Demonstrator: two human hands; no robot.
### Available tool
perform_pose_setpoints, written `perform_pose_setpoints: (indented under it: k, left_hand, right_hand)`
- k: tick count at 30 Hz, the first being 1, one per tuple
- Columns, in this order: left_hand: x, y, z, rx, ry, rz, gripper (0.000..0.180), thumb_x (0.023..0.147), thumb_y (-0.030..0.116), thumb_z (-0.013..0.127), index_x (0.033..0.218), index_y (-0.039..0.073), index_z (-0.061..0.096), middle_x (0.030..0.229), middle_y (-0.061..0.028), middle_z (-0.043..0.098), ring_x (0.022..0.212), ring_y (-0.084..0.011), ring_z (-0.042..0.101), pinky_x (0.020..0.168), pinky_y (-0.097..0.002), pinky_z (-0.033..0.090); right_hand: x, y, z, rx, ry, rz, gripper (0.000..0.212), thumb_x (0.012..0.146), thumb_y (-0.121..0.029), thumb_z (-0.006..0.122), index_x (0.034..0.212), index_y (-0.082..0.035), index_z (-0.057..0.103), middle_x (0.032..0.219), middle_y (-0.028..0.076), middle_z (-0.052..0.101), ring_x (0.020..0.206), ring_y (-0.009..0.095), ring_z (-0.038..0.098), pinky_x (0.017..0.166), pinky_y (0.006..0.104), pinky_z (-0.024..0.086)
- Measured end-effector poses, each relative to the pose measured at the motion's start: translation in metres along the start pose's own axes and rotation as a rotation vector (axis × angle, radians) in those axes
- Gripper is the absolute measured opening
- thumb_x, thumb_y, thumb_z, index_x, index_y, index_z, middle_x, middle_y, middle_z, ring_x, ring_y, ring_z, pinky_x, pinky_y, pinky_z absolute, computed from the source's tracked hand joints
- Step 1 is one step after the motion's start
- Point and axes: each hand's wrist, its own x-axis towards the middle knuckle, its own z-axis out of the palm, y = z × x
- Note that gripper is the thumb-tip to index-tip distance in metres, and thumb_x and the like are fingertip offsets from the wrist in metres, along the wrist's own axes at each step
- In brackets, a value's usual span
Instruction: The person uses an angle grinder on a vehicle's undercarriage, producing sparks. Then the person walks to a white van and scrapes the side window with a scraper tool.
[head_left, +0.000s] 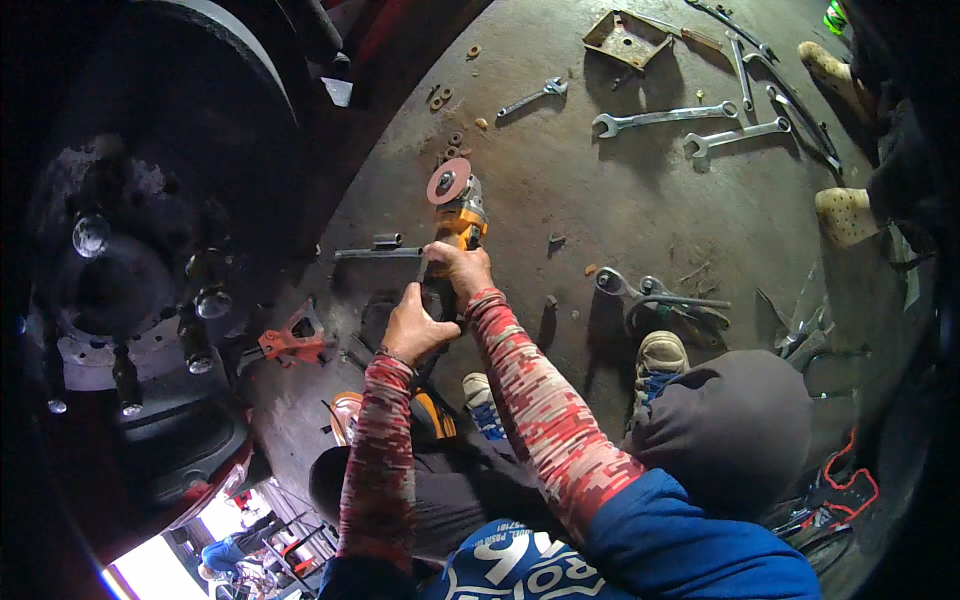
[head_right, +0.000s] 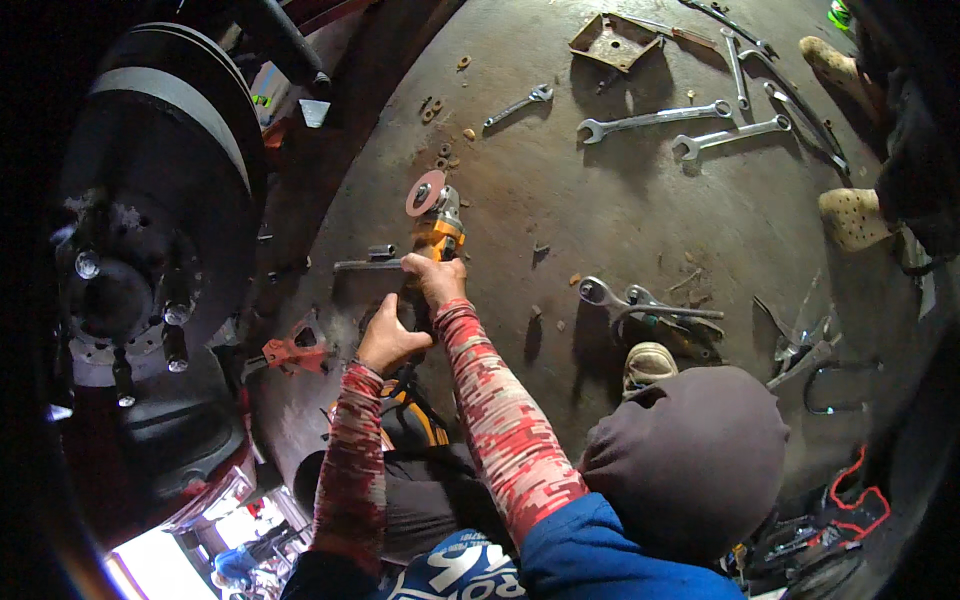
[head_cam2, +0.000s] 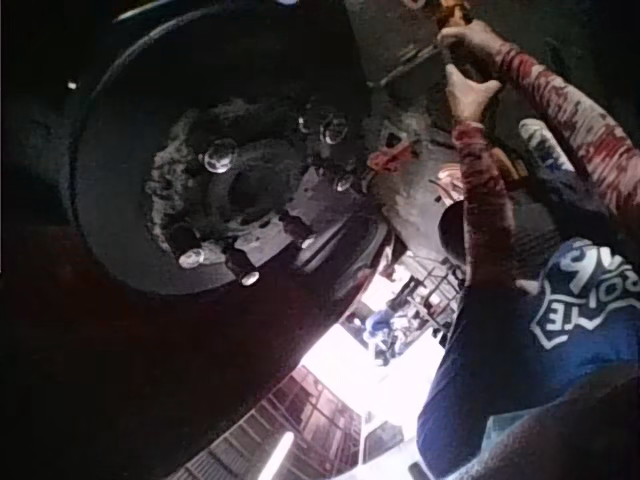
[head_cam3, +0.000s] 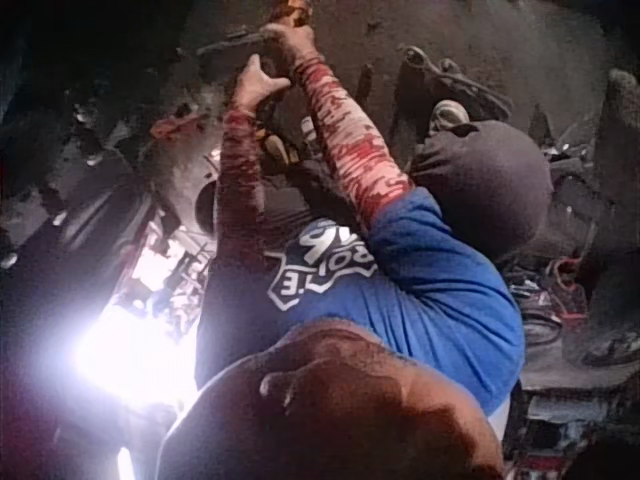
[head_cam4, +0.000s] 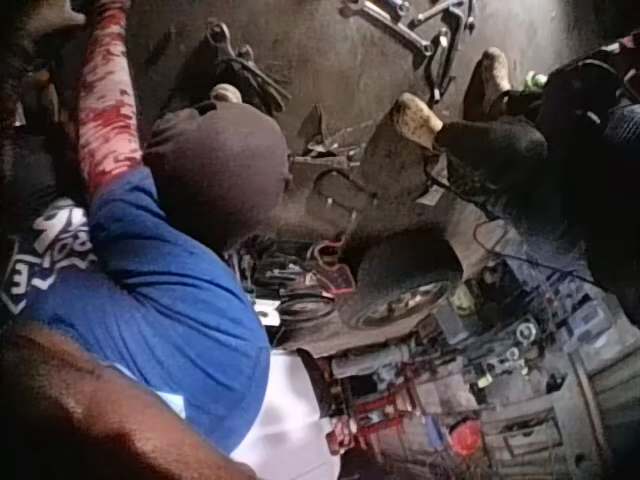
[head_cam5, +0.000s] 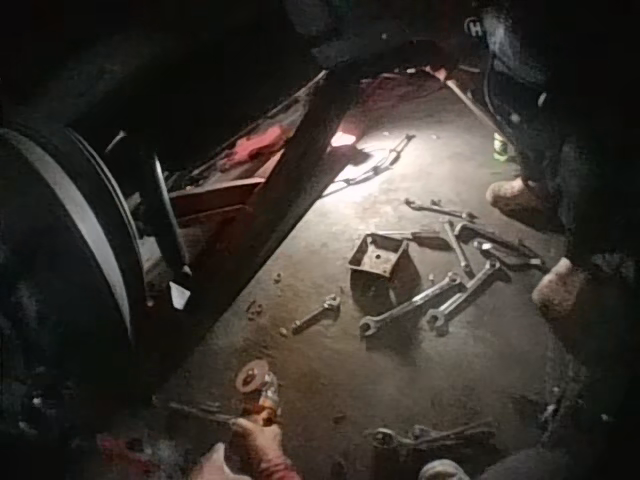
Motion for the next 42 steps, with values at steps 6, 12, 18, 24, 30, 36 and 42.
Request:
perform_pose_setpoints:
  k: [6, 12, 18, 24, 30, 36, 42]
  left_hand:
    - [-0.029, -0.003, -0.012, -0.088, -0.047, -0.079, 0.067, 0.062, 0.029, 0.087, 0.114, -0.001, 0.057, 0.099, -0.0177, 0.070, 0.088, -0.0263, 0.071, 0.079, -0.0377, 0.057]
    - [-0.017, -0.016, 0.012, -0.239, 0.084, -0.102, 0.060, 0.062, 0.021, 0.087, 0.111, 0.000, 0.060, 0.096, -0.0162, 0.072, 0.084, -0.0271, 0.072, 0.074, -0.0360, 0.057]
    - [-0.018, 0.003, 0.056, -0.707, -0.108, -0.159, 0.048, 0.065, 0.016, 0.080, 0.107, 0.001, 0.063, 0.088, -0.0107, 0.070, 0.073, -0.0213, 0.070, 0.067, -0.0368, 0.058]
    - [-0.009, 0.024, 0.076, -0.590, -0.271, -0.082, 0.048, 0.066, 0.025, 0.082, 0.105, 0.001, 0.066, 0.089, -0.0099, 0.071, 0.076, -0.0209, 0.071, 0.072, -0.0361, 0.058]
    - [-0.020, 0.052, 0.073, -0.969, -0.405, -0.239, 0.034, 0.075, 0.016, 0.075, 0.105, 0.004, 0.064, 0.085, -0.0058, 0.068, 0.067, -0.0186, 0.067, 0.063, -0.0343, 0.057]
    - [-0.056, 0.079, 0.092, -1.120, -0.313, -0.347, 0.036, 0.077, 0.011, 0.073, 0.111, 0.002, 0.065, 0.087, -0.0073, 0.070, 0.072, -0.0215, 0.070, 0.065, -0.0346, 0.057]
    - [-0.089, 0.108, 0.127, -0.908, 0.056, -0.547, 0.049, 0.072, 0.017, 0.077, 0.116, 0.000, 0.066, 0.092, -0.0111, 0.074, 0.078, -0.0251, 0.073, 0.071, -0.0369, 0.057]
  right_hand:
    - [-0.015, -0.007, 0.001, 0.082, -0.111, 0.012, 0.028, 0.074, -0.018, 0.082, 0.093, -0.004, 0.067, 0.079, 0.003, 0.064, 0.067, 0.017, 0.063, 0.064, 0.0363, 0.054]
    - [-0.041, -0.005, -0.003, -0.044, -0.235, -0.083, 0.047, 0.078, -0.029, 0.083, 0.110, -0.002, 0.062, 0.092, 0.006, 0.066, 0.080, 0.017, 0.065, 0.071, 0.0360, 0.054]
    - [-0.041, -0.016, -0.050, 0.065, -0.274, -0.097, 0.053, 0.100, -0.054, 0.058, 0.115, -0.003, 0.062, 0.095, 0.004, 0.067, 0.080, 0.017, 0.065, 0.074, 0.0360, 0.055]
    - [-0.035, -0.035, -0.098, 0.033, -0.379, -0.017, 0.054, 0.100, -0.053, 0.059, 0.118, -0.003, 0.058, 0.097, 0.006, 0.067, 0.082, 0.019, 0.066, 0.073, 0.0354, 0.056]
    - [-0.046, -0.057, -0.120, -0.130, -0.356, 0.084, 0.054, 0.093, -0.048, 0.071, 0.126, -0.008, 0.054, 0.108, 0.006, 0.065, 0.096, 0.020, 0.065, 0.086, 0.0401, 0.053]
    - [-0.076, -0.087, -0.121, -0.399, -0.396, 0.168, 0.051, 0.090, -0.038, 0.076, 0.125, -0.007, 0.056, 0.105, 0.004, 0.065, 0.091, 0.016, 0.064, 0.081, 0.0347, 0.053]
    - [-0.097, -0.098, -0.105, -0.626, -0.536, 0.175, 0.039, 0.088, -0.029, 0.081, 0.114, -0.008, 0.061, 0.098, -0.001, 0.066, 0.087, 0.010, 0.062, 0.079, 0.0278, 0.050]
